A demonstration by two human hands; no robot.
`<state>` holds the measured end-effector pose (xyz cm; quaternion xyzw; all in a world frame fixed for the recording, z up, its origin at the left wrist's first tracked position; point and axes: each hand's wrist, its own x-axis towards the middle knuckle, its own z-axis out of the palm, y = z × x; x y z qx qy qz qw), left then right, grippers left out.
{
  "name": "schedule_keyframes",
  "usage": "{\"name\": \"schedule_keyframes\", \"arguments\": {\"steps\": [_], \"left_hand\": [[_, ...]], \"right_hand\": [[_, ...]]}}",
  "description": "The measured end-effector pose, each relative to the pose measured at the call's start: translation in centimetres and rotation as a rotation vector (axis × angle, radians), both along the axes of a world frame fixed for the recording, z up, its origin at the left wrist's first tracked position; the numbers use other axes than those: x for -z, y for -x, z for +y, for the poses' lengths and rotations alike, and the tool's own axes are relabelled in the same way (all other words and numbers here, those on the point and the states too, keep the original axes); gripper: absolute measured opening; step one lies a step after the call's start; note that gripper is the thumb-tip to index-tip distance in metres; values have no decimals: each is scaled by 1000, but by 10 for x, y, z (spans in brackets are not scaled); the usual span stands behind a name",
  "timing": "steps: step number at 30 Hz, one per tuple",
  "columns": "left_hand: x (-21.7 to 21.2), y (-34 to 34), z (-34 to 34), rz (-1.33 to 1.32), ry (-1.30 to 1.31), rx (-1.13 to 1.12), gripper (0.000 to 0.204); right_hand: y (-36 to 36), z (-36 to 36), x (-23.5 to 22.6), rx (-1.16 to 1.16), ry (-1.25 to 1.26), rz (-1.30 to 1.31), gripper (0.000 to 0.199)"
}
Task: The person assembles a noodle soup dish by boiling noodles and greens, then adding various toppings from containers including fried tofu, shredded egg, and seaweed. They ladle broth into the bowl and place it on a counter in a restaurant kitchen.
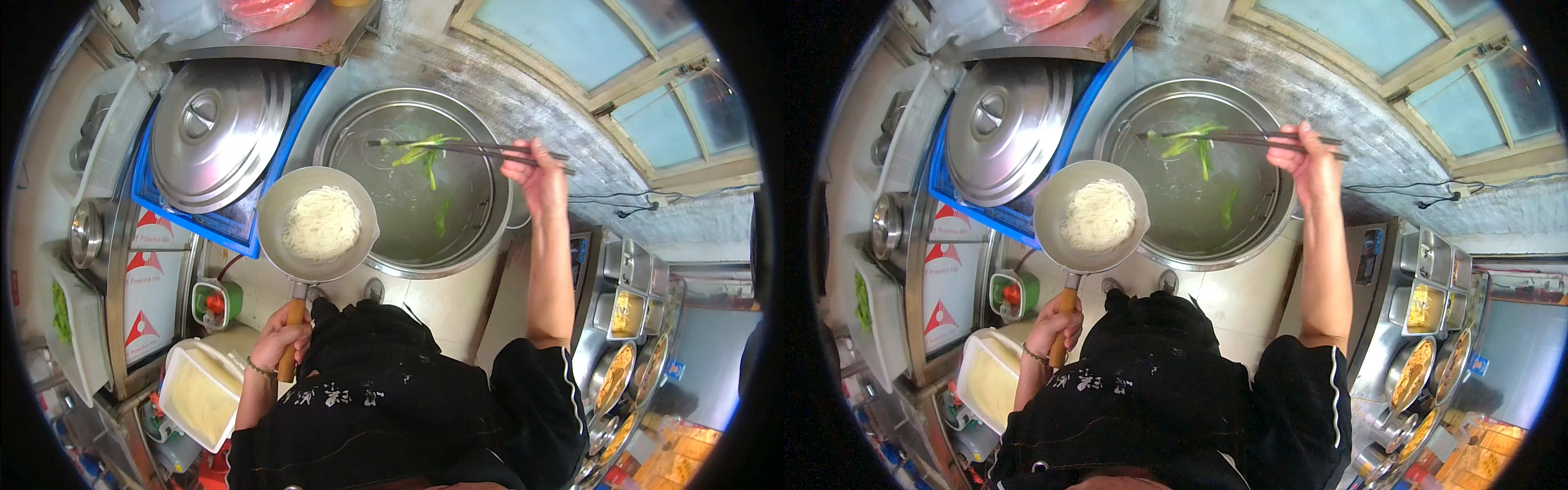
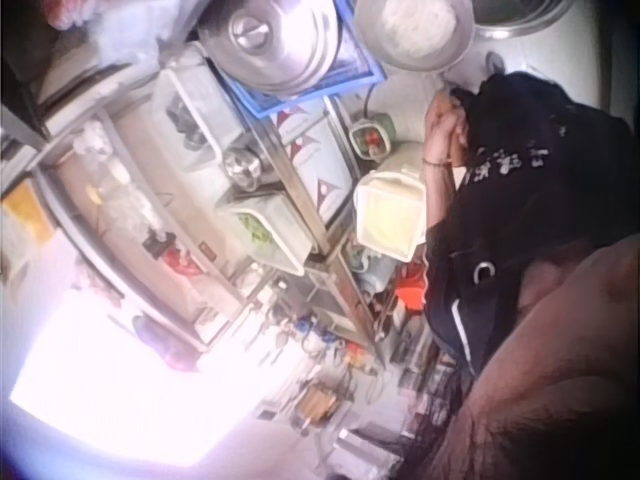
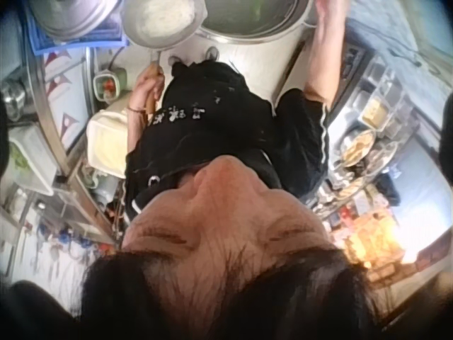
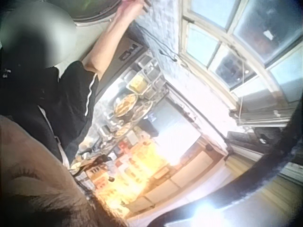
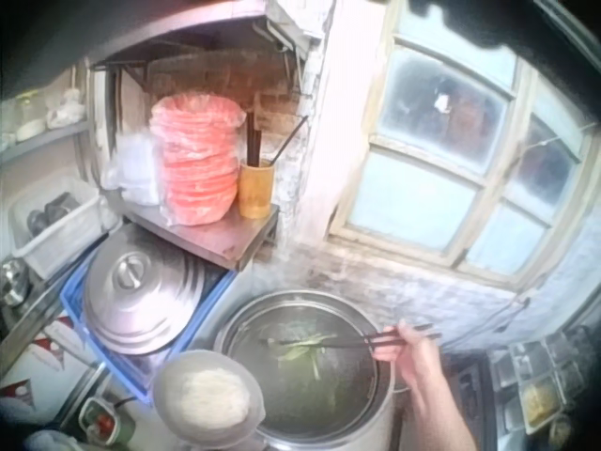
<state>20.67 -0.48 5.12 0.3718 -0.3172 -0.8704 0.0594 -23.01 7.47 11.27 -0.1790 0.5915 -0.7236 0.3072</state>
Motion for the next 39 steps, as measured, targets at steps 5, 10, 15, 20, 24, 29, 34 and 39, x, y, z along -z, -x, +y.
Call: {"name": "schedule_keyframes", "arguments": {"steps": [5,10,15,20,24,29,34,39], "left_hand": [[19,21,-8,53,5,85,13],[31,38,-13,122,25,117,12],[19,47,-15,171,0,140,13],[18,43,-11,184,-16,103,15],[23,45,-9,207,-73,91,15],[32,44,-3,213,-148,68,16],[31,51,-2,229,-199,91,16],[34,48,1,223,-183,99,16]], "right_hand": [[-8,7,-77,-116,222,98,35],[-30,3,-106,-178,248,160,35],[-74,-11,-77,-386,-160,267,20],[-92,4,-96,-451,-159,405,16],[-95,5,-86,-531,-395,464,15],[-91,11,-87,-291,-166,396,17],[-103,1,-60,-572,-329,466,20],[-84,14,-86,-321,-167,476,20]]}}
